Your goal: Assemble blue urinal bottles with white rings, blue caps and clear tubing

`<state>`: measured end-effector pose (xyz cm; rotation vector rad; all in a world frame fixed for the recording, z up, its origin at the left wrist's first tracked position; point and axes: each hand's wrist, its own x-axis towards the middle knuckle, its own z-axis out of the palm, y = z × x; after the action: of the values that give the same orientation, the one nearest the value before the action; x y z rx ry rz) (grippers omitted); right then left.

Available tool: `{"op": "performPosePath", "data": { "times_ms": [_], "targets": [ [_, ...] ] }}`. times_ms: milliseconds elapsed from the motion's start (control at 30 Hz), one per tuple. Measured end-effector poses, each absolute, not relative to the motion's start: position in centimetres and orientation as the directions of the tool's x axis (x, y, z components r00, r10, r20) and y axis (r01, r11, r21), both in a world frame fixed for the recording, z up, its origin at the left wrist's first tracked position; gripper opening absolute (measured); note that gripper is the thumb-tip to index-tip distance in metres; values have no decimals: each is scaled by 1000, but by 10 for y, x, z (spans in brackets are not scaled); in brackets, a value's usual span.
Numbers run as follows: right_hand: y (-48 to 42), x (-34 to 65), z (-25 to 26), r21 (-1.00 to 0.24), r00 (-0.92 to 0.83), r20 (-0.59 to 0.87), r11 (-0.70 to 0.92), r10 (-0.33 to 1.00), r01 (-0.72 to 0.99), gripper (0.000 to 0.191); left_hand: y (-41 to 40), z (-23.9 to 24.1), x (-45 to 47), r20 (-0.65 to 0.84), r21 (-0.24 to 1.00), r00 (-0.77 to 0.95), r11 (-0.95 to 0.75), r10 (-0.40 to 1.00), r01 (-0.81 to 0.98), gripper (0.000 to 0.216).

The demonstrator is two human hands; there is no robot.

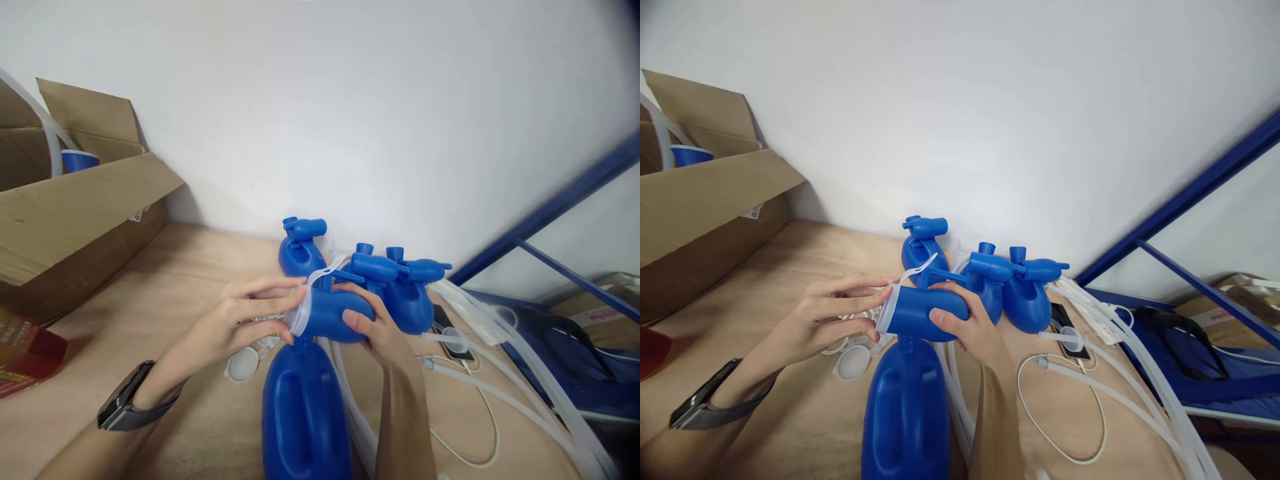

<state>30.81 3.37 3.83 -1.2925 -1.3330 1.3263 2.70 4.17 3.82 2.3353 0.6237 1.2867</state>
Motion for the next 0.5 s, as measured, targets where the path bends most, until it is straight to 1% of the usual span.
{"op": "performPosePath", "data": {
  "times_ms": [100, 200, 333, 433, 500],
  "targets": [
    [32, 305, 39, -990, -128, -75, -59, 989, 125, 68, 38, 44, 27, 671, 574, 458, -800, 582, 176, 53],
    [31, 305, 40, -981, -109, 7, 27, 994, 190, 62, 35, 47, 27, 657, 607, 436, -775, 615, 177, 46],
    [30, 301, 44, -952, -134, 116, 148, 984, 266, 57, 33, 51, 28, 632, 640, 413, -742, 656, 201, 38],
    [29, 293, 50, -928, -130, 191, 222, 973, 298, 51, 36, 52, 28, 619, 674, 355, -706, 701, 220, 37],
    [27, 287, 55, -901, -150, 233, 271, 961, 339, 49, 41, 51, 29, 600, 703, 311, -672, 737, 233, 28]
  ]
}}
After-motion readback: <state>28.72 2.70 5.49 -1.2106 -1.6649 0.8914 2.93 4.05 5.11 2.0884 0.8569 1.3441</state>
